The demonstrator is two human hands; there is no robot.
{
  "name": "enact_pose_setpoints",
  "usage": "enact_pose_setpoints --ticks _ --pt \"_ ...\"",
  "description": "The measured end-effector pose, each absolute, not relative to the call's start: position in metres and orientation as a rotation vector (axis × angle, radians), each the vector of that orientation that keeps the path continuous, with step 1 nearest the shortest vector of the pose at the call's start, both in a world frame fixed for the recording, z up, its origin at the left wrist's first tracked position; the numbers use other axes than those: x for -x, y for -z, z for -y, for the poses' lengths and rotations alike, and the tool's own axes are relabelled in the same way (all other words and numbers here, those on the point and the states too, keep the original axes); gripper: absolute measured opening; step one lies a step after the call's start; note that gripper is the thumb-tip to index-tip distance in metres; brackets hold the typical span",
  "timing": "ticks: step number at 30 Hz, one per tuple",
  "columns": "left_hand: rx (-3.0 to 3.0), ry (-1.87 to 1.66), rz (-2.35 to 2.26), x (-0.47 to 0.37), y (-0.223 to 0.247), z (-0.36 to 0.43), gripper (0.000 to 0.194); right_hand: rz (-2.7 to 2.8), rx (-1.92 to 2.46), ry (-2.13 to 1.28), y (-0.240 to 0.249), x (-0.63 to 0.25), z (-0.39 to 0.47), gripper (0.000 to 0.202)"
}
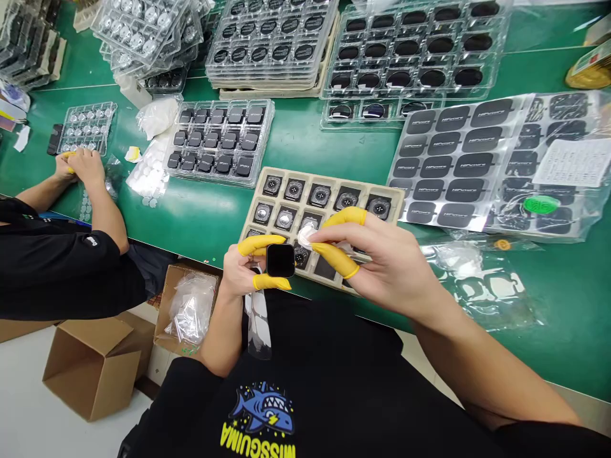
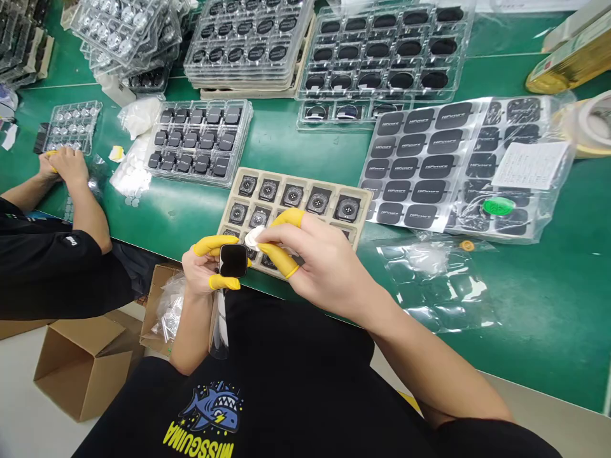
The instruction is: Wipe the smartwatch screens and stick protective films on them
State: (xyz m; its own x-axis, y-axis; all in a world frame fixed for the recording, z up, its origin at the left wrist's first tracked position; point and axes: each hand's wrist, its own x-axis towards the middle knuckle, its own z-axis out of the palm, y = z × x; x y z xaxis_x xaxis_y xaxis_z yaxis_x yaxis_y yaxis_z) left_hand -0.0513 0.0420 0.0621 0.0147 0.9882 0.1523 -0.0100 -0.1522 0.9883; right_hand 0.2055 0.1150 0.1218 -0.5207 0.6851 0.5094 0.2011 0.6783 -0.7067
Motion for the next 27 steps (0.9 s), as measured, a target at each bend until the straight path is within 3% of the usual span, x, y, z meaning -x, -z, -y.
enact_pose_setpoints --ticks 15,23,27 --pt "-1.416 -1.332 -1.047 0.05 -0.062 -0.046 0.081 2.15 0.566 -0.846 -0.121 -0.198 -0.111 0.024" --pt "-1.347 -1.384 -1.129 0.059 -0.053 -0.044 0.082 2.25 0.349 -1.127 -0.114 -0.203 -0.119 0.023" --pt "-1.325 -1.381 -1.083 0.06 -0.057 -0.045 0.083 2.226 0.468 -1.083 -0.116 -0.22 -0.128 0.022"
